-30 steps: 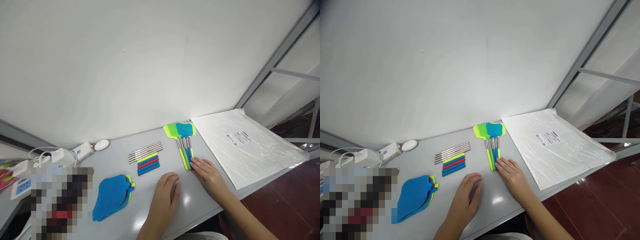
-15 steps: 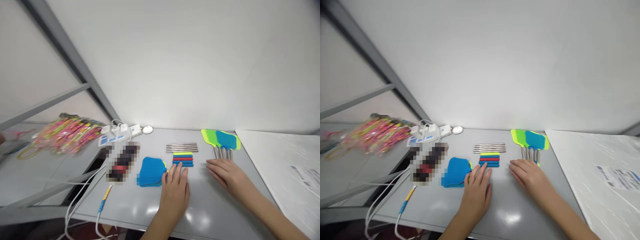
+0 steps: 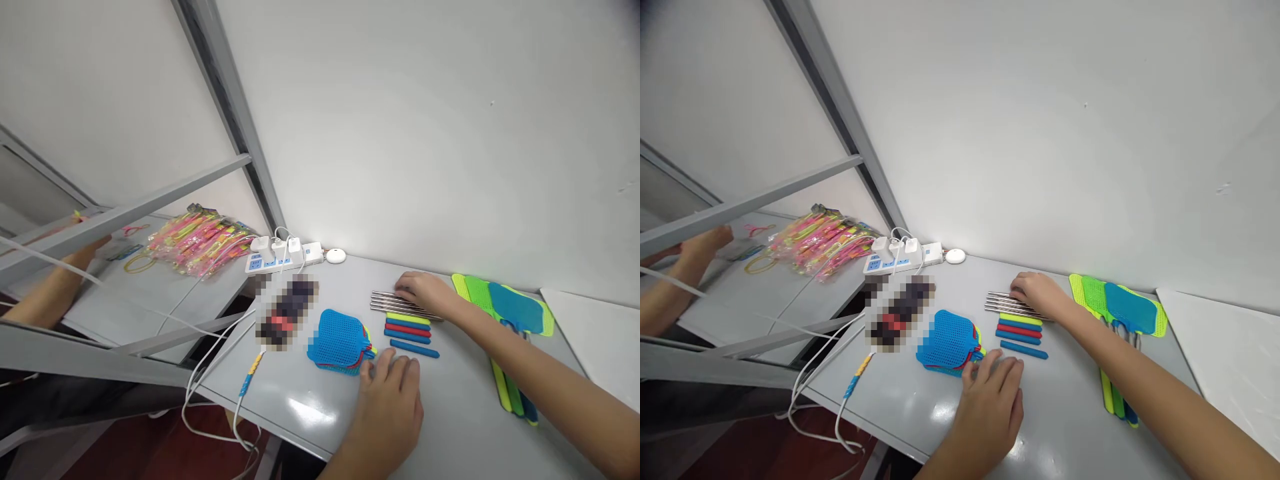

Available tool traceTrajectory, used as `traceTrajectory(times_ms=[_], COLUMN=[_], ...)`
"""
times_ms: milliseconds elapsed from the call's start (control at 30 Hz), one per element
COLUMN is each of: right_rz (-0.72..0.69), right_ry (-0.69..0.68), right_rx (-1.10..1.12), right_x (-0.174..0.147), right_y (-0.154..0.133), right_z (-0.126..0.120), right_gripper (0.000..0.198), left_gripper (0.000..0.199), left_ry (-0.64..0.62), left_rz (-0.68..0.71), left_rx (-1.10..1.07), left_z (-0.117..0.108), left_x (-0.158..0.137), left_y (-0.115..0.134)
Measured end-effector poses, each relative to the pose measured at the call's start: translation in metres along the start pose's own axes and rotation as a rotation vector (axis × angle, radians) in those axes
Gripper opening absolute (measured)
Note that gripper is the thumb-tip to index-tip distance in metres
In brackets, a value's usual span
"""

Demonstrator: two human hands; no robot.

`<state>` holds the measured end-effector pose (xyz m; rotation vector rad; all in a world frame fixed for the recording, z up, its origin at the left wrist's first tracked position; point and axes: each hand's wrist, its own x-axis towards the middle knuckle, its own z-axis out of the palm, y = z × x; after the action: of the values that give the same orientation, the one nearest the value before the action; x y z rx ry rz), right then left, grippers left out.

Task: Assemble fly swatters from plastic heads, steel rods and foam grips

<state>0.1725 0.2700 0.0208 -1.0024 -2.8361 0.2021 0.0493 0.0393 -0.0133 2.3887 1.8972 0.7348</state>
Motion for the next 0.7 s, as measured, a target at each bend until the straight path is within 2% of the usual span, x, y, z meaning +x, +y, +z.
traceTrajectory(times_ms=[267,367,467,567,633,700], right_rz=[0.033,0.12,0.265,0.39,0.398,0.411], right_ry=[-0.029,0.024,0.134,0.331,0.642,0.855], right_rx=[0.027,0.036,0.053,0.155,0.536,0.882], right_x=[-0.001,-0.002,-0.019,-0.055,-0.083,-0.108], right_y=[0.0,-0.004,-0.012,-0.029,-0.047,-0.068], right_z=[-0.001,-0.006,-0.022,-0.046,-0.058,-0.062], right_gripper=[0.017,0.012,0.013,0.018,0.012,0.01], left_gripper=[0.036,0.031,0.027,0.024,0.025,0.03], left_ry=[-0.011,-0.028,-0.022,-0.005,0.001,0.005], left_rz=[-0.003,0.021,0.064,0.114,0.149,0.187], left_rx=[-0.039,-0.049,-0.055,-0.063,-0.092,-0.171], left_z=[0.003,0.007,0.009,0.007,0.004,-0.001], left_x=[0.003,0.003,0.002,0.002,0.004,0.006], left_y=[-0.002,-0.004,-0.005,-0.005,-0.005,-0.005])
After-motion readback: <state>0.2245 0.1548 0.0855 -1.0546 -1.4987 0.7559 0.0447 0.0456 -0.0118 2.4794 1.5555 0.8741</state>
